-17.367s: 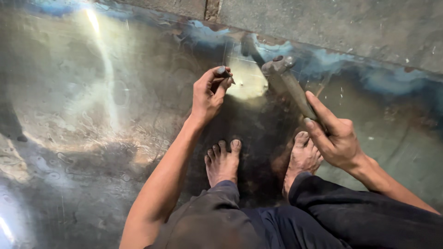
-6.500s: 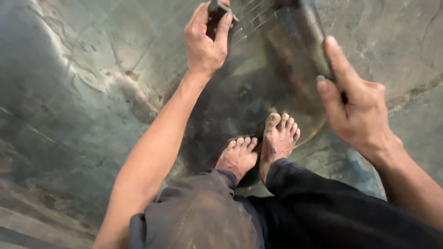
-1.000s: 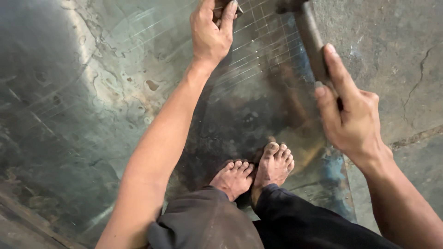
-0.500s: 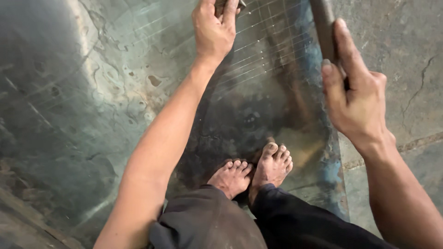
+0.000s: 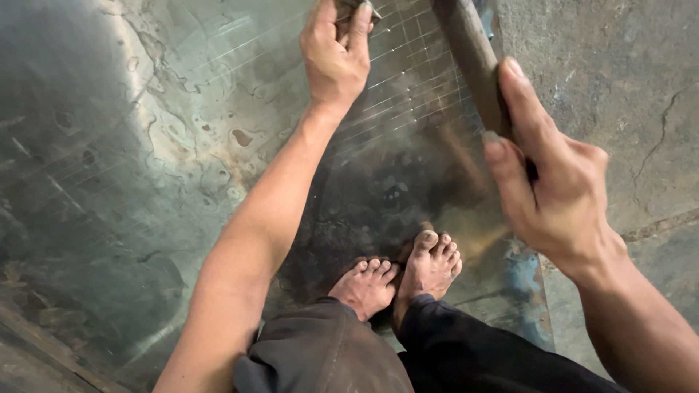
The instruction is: The person uses a hammer and a chisel to repeatedly strike a metal sheet, creating indentations and shaping the surface. The person moves the chisel to different spots on the metal sheet and continues hammering.
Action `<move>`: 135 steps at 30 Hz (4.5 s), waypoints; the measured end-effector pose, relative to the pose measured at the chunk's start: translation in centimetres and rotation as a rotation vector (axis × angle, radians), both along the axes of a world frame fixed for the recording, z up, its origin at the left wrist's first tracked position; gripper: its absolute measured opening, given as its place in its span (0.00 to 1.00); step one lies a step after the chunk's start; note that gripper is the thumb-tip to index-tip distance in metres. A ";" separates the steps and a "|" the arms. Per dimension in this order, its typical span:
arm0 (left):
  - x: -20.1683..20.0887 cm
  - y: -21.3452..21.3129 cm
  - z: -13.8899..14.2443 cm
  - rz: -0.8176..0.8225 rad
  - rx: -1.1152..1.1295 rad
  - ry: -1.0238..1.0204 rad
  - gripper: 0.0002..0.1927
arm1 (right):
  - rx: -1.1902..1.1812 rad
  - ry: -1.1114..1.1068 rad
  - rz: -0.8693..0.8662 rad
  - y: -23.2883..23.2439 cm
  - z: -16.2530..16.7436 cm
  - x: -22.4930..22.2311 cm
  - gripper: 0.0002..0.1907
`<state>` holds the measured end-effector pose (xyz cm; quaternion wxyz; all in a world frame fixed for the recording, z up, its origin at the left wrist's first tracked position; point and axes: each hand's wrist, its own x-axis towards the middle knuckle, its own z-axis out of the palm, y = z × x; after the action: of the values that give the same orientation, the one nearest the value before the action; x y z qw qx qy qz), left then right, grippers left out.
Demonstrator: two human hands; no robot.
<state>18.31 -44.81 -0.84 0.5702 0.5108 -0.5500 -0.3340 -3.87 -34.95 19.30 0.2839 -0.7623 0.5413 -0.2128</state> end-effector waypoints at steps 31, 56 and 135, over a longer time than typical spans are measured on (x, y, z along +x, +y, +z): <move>1.3 -1.7 0.2 -0.022 -0.041 -0.020 0.04 | 0.141 0.116 0.039 -4.4 -2.6 1.5 0.31; 2.6 -3.3 -2.0 -0.093 0.015 0.003 0.09 | -0.375 0.086 0.152 -1.7 1.5 -1.9 0.28; -2.6 -17.8 1.3 -0.352 0.375 0.100 0.09 | 0.702 0.472 -0.715 -1.2 -1.9 -11.7 0.31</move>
<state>15.69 -62.59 0.48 0.4250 0.4867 -0.5301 -0.5490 -15.54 -36.14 17.38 0.3018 -0.4178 0.8537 0.0740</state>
